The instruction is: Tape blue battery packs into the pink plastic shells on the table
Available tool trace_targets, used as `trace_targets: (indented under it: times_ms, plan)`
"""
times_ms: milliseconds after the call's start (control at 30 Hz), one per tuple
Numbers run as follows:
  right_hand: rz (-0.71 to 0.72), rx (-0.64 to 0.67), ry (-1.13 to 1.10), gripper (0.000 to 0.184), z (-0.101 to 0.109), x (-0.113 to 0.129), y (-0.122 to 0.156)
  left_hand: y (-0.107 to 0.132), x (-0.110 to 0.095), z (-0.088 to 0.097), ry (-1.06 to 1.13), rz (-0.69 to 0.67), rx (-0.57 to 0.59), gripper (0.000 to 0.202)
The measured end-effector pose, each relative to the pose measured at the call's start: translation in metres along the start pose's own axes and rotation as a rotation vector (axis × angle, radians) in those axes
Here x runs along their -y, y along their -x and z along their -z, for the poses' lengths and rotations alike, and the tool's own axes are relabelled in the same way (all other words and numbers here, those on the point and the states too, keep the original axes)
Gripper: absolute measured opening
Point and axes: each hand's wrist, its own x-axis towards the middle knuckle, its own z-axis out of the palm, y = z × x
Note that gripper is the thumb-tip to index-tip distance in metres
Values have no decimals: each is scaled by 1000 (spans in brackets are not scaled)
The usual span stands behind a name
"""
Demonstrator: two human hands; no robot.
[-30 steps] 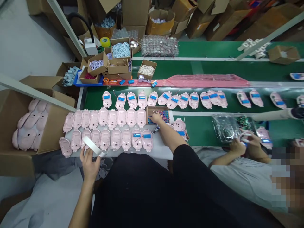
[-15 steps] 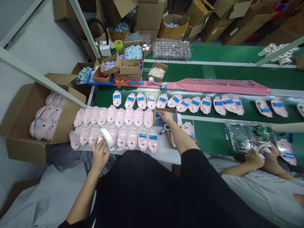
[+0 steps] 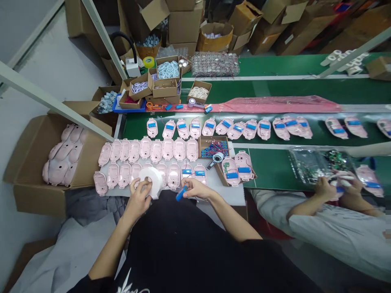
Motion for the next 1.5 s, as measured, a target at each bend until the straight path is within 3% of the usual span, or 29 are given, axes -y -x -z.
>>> trace_targets:
  times_ms: [67, 133, 333, 433, 500, 567, 700, 800, 900, 1000, 1167, 1267, 1367, 1433, 1500]
  plan:
    - [-36, 116, 125, 52, -12, 10, 6, -1, 2, 7, -19, -47, 41, 47]
    - [-9, 131, 231, 44, -15, 24, 12, -1, 3, 12, -36, -99, 76, 50]
    - [253, 9, 433, 44, -20, 60, 24, 2, -2, 19, -74, -167, 172, 65]
    - [233, 19, 419, 47, -20, 69, 27, 2, -1, 23, -103, -203, 216, 72]
    - [209, -56, 453, 50, -20, 73, 27, 0, -1, 27, -124, -225, 243, 76]
    - [208, -146, 564, 49, -21, 78, 22, -3, -2, 30, -129, -242, 271, 78]
    - [182, -138, 786, 35, -29, 83, -3, -11, -5, 36, -123, -267, 291, 74]
    - [190, -171, 689, 38, -40, 65, -20, -15, -4, 38, -136, -275, 290, 72]
    - [188, -174, 371, 54, -52, 27, -28, -14, -2, 32, -121, -260, 299, 67]
    - [125, -226, 153, 61, -55, -7, -32, -12, -1, 15, -69, -230, 347, 58]
    - [-63, -201, 5, 53, -45, -27, -52, -19, 12, -12, -14, -208, 409, 51]
    - [-6, -416, -233, 51, -59, -43, -67, -27, 30, -19, 18, -197, 361, 56]
    - [99, -640, -415, 44, -75, -60, -82, -30, 42, -25, 48, -175, 391, 62]
    - [147, -711, -444, 41, -70, -62, -94, -28, 44, -31, 52, -138, 439, 61]
    - [194, -781, -425, 43, -48, -54, -107, -23, 45, -38, 48, -100, 468, 61]
